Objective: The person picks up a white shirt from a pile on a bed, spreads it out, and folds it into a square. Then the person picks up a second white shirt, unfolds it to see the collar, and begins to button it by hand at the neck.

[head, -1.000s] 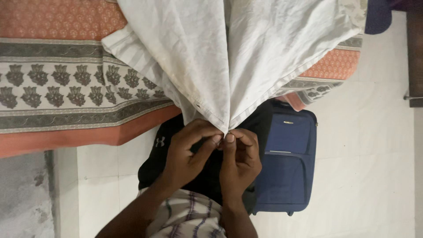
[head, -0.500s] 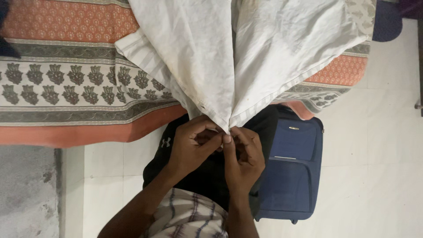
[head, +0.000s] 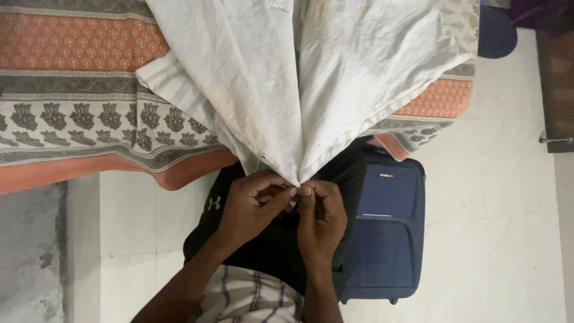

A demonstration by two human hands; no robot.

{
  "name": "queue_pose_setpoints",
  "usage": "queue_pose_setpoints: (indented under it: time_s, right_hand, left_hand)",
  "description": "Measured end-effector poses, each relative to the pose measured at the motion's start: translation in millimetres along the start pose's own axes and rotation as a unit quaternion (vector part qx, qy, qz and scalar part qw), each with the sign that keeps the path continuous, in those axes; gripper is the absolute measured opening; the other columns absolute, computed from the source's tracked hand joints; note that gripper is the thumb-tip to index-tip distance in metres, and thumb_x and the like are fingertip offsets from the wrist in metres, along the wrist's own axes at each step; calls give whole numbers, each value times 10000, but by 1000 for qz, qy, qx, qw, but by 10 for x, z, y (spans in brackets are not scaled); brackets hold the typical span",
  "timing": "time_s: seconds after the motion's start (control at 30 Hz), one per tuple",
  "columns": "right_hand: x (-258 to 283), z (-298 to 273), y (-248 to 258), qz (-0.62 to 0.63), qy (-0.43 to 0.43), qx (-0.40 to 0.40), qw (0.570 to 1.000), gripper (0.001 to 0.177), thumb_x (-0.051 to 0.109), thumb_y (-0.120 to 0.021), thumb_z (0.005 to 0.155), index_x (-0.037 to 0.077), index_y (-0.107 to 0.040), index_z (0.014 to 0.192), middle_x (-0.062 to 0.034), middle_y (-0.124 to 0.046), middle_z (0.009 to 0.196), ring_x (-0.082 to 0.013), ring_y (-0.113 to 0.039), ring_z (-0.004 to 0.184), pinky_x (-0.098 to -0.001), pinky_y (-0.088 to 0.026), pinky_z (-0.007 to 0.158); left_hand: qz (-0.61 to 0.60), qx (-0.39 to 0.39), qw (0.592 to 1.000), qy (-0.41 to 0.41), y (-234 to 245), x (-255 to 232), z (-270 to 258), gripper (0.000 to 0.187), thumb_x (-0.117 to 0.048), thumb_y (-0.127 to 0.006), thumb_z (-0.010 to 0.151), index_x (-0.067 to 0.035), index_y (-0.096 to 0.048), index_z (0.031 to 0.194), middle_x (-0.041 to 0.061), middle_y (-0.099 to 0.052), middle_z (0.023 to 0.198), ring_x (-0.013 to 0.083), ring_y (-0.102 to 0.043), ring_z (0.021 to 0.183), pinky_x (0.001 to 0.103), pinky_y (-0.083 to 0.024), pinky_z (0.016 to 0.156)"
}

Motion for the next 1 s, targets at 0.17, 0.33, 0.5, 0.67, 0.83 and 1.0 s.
queue_pose_setpoints:
  time_s: [0.17,0.33,0.5,0.67,0.83,1.0]
  right_hand:
    - [-109,-42,-68,66,-3,4,998,78,74,-609,1064,10,-653,1053,-29,-630,963,-57,-593,807,-199,-488,691]
    - [-163,1,-109,44,-2,1,999,73,70,-620,1044,11,-661,1030,-33,-633,974,-60,-604,810,-201,-504,677]
    - [-105,43,-123,25,28,33,999,68,25,-686,978,-3,-685,1040,-53,-652,1003,-96,-634,843,-215,-524,693]
    - [-43,164,-88,-40,120,42,991,95,5,-724,934,-3,-701,1027,-74,-682,965,-127,-665,833,-242,-526,694]
    - [-121,167,-137,-41,91,42,994,44,19,-697,951,5,-693,993,-73,-674,910,-125,-643,789,-238,-502,679]
    - [-284,123,-93,70,-20,70,995,41,36,-657,986,2,-680,988,-33,-635,910,-81,-565,751,-218,-452,634]
  left_hand:
    - [107,-10,994,-26,60,-38,-20,127,-33,-714,929,18,-736,1043,86,-766,964,138,-761,797,253,-605,659]
    - [85,-30,995,-51,63,7,-13,122,-40,-698,939,8,-714,1050,93,-760,969,133,-778,863,248,-637,720]
    - [144,-57,987,-53,90,-10,-3,144,-57,-720,913,-10,-710,1048,100,-762,975,162,-788,841,272,-626,705]
    - [210,-47,974,-69,110,-107,46,169,-62,-729,899,-32,-699,1063,97,-751,964,195,-776,808,310,-609,675]
    - [209,-42,974,-75,131,-98,49,161,-68,-710,909,-24,-691,1063,99,-746,986,183,-772,825,305,-608,690]
    - [184,-12,982,-52,179,-23,52,123,-71,-708,929,-25,-701,1044,76,-757,987,159,-773,844,288,-616,734]
Point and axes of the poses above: each hand's wrist, its own z-axis towards the middle knuckle, its own y-axis out of the back of the hand, x = y × z, the point moved 2 cm from there along z, towards the middle knuckle
